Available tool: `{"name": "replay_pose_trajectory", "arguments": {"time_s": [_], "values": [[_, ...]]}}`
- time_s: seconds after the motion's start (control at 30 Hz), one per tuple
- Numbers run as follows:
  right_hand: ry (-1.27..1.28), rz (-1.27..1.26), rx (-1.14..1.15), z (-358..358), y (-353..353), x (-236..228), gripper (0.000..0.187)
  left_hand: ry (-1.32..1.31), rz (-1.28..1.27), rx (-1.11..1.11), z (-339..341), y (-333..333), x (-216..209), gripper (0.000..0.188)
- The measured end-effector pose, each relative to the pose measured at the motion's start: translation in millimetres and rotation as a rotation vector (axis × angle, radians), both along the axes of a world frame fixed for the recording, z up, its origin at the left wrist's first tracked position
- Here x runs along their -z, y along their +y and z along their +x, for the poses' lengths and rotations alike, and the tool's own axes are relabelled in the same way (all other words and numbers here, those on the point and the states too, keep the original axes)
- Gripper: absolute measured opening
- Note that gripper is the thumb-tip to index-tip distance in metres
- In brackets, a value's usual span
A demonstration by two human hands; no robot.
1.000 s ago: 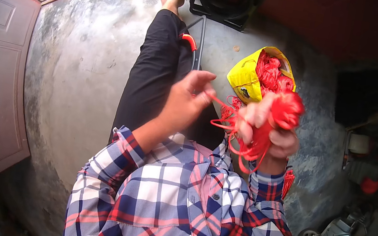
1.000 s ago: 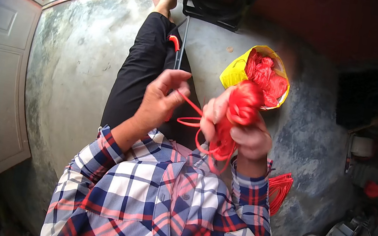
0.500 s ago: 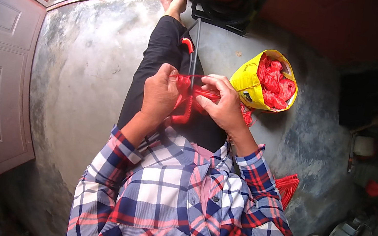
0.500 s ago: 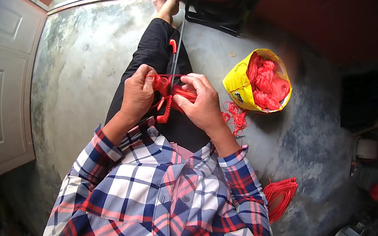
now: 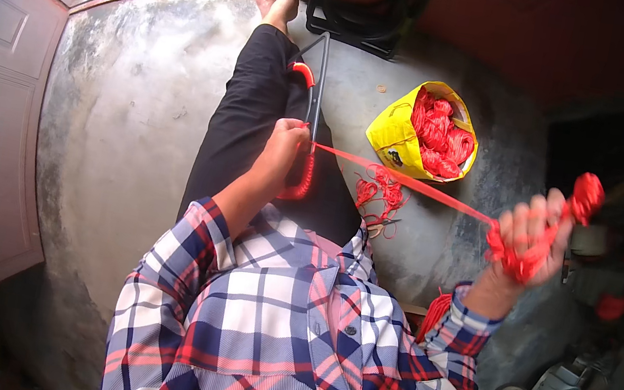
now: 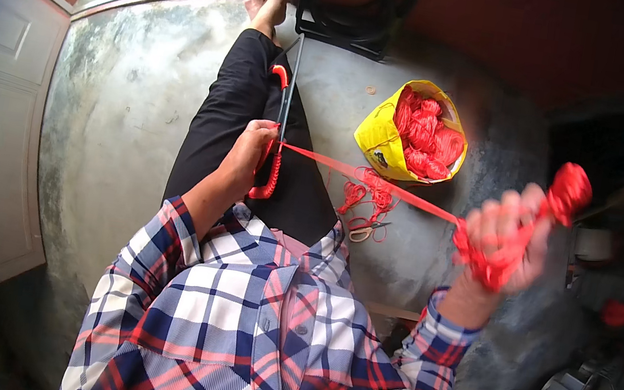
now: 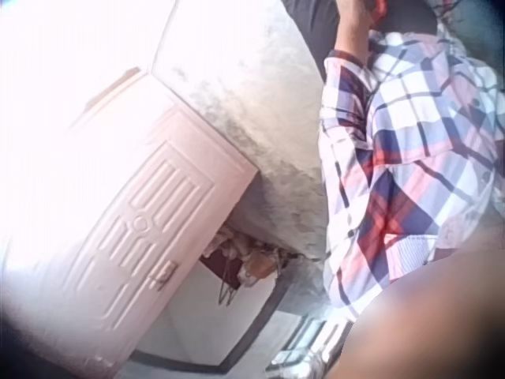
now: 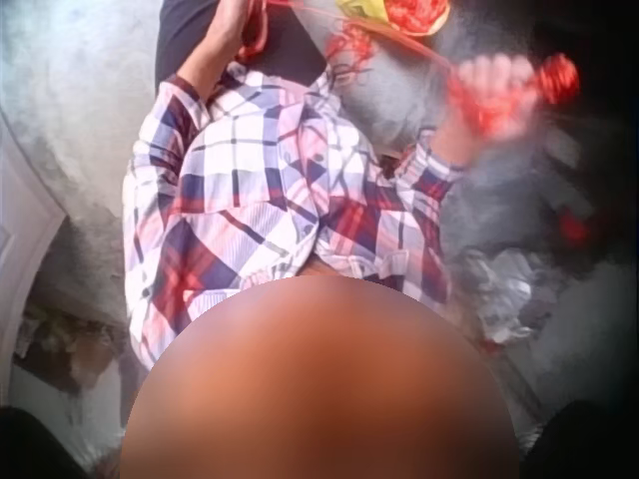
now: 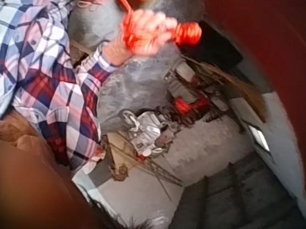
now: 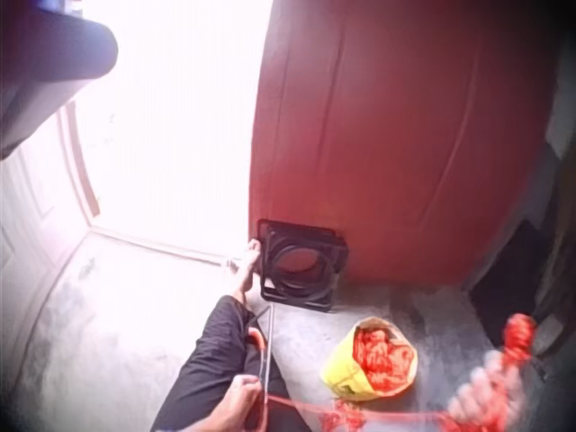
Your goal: The person bundles long red plastic or fabric strips into coils by hand.
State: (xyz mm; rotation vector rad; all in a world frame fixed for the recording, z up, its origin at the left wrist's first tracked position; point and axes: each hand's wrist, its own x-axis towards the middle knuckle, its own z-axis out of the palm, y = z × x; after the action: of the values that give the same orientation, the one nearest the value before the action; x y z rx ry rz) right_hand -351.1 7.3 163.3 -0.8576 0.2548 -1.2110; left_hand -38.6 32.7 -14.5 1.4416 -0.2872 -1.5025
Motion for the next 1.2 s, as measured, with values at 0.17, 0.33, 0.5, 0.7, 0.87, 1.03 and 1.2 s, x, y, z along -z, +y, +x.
{"name": "replay_pose_trajectory", "arguments": {"time_s": [0.17, 0.33, 0.5, 0.7, 0.87, 1.03, 1.2], "values": [[0.272, -0.153, 0.072, -36, 36, -6, 0.02, 0.026, 0.026, 0.084, 8, 4, 11, 0.031], [0.34, 0.403, 0.483, -62, 5, 90, 0.024, -0.545, -0.168, 0.055, 2, 9, 28, 0.047], [-0.106, 0.616, -0.434, 38, 27, 168, 0.051, -0.934, -0.774, 0.582, -11, 39, -47, 0.037], [0.503, 0.341, -0.543, 112, 26, 175, 0.058, 0.466, -0.443, 0.138, -6, 38, -90, 0.045], [0.604, 0.327, -0.373, 91, -54, 190, 0.033, 0.108, -0.52, 0.024, 52, 20, -78, 0.022], [1.203, -0.255, -0.454, 146, -42, 170, 0.039, -1.135, -0.565, 0.714, 42, 19, -20, 0.023], [1.203, -0.17, -0.423, 147, -43, 175, 0.029, -0.8, -0.294, 0.427, 16, 12, -7, 0.023]]}}
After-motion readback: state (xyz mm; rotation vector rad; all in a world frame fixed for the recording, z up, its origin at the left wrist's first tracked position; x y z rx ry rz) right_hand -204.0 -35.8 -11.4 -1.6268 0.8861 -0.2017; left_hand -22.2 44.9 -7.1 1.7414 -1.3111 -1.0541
